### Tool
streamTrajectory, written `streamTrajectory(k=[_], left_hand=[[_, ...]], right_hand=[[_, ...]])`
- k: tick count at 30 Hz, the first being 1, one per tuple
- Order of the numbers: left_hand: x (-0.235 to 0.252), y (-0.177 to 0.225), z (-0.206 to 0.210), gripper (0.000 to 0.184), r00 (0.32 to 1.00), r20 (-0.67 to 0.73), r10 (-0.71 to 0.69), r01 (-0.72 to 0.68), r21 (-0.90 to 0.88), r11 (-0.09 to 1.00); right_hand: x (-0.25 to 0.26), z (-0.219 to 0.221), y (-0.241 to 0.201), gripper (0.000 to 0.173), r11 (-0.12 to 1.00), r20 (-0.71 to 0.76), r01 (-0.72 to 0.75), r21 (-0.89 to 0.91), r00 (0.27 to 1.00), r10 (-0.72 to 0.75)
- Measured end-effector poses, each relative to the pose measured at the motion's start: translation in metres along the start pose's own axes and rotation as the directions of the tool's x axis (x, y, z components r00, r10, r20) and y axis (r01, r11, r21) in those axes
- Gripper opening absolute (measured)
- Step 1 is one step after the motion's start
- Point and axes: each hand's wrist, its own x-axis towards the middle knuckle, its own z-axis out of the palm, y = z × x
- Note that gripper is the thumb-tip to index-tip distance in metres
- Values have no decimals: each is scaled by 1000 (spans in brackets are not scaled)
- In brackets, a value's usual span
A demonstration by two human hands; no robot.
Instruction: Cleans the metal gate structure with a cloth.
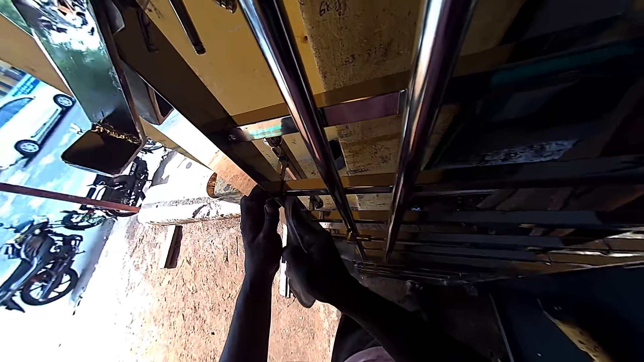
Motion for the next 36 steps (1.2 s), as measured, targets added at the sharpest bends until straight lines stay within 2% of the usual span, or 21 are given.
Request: streamTrajectory(k=[3, 5, 6, 7, 9, 11, 13, 14, 16, 17, 18, 20, 22, 24, 26, 28, 30, 32, 33, 35, 36], left_hand=[[2, -1, -2, 46, 1000, 27, -2, 2, -17, 1000], [0, 0, -2, 46, 999, 50, -7, 8, -20, 1000], [-1, 1, -4, 46, 998, 56, -13, 14, -15, 1000], [0, 2, -5, 45, 998, 53, -20, 20, 0, 1000], [-8, 4, -9, 42, 1000, -6, -1, 1, 101, 995], [-27, 0, -17, 39, 992, -46, 120, -102, 287, 952], [-48, -1, -38, 36, 975, 131, 181, -212, 284, 935], [-57, -1, -50, 41, 946, 293, 135, -204, 217, 955], [-70, -8, -71, 50, 805, 593, 21, -91, 88, 992], [-76, -11, -78, 44, 759, 651, -14, -45, 74, 996], [-80, -12, -81, 36, 750, 661, -37, -17, 75, 997], [-82, -12, -84, 25, 832, 553, -43, -12, 96, 995], [-76, -10, -79, 21, 934, 357, -8, -20, 76, 997], [-68, -6, -66, 20, 982, 187, 36, -56, 100, 993], [-63, -5, -45, 19, 991, 64, 115, -128, 266, 955], [-57, -17, -23, 24, 960, -24, 278, -219, 551, 806], [-51, -40, -5, 26, 890, -106, 443, -255, 689, 679], [-46, -62, 4, 38, 874, -156, 460, -255, 659, 708], [-44, -69, 5, 50, 882, -163, 442, -253, 629, 735], [-41, -73, 0, 64, 917, -160, 367, -224, 554, 802], [-39, -72, -4, 66, 938, -149, 313, -197, 513, 835]], right_hand=[[16, -12, -13, 47, 989, 85, -147, -11, 985, 148], [28, -13, -9, 33, 988, 85, -147, -42, 985, 150], [28, -9, -5, 35, 990, 66, -127, -64, 989, 131], [23, -5, -4, 46, 988, 77, -110, -107, 990, 118], [-2, -1, -3, 57, 985, 161, -66, -161, 983, 93], [-29, -10, -9, 40, 986, 308, -88, -141, 943, 129], [-40, -31, -34, 26, 976, 426, -169, -139, 879, 213], [-43, -40, -32, 27, 985, 449, -157, -65, 877, 169], [-51, -52, 0, 26, 982, 436, -30, 187, 898, -55], [-52, -60, 8, 26, 969, 432, -4, 246, 896, -106], [-53, -68, 13, 27, 966, 437, -6, 260, 893, -112], [-55, -84, 27, 28, 974, 457, -90, 207, 890, -15], [-56, -92, 29, 27, 983, 478, -175, 54, 869, 129], [-60, -92, 32, 27, 975, 504, -217, 41, 847, 167], [-55, -88, -11, 21, 922, 483, -367, -120, 790, 378], [-57, -78, -21, 11, 935, 359, -353, 36, 878, 317], [-57, -63, -2, 18, 932, 138, -214, 294, 974, 180], [-45, -52, 14, 39, 942, 80, -213, 261, 977, 198], [-36, -46, 18, 40, 942, 76, -277, 191, 961, 267], [-20, -32, 24, 21, 919, 83, -391, 40, 918, 387], [-13, -29, 24, 20, 907, 113, -420, -40, 900, 422]])
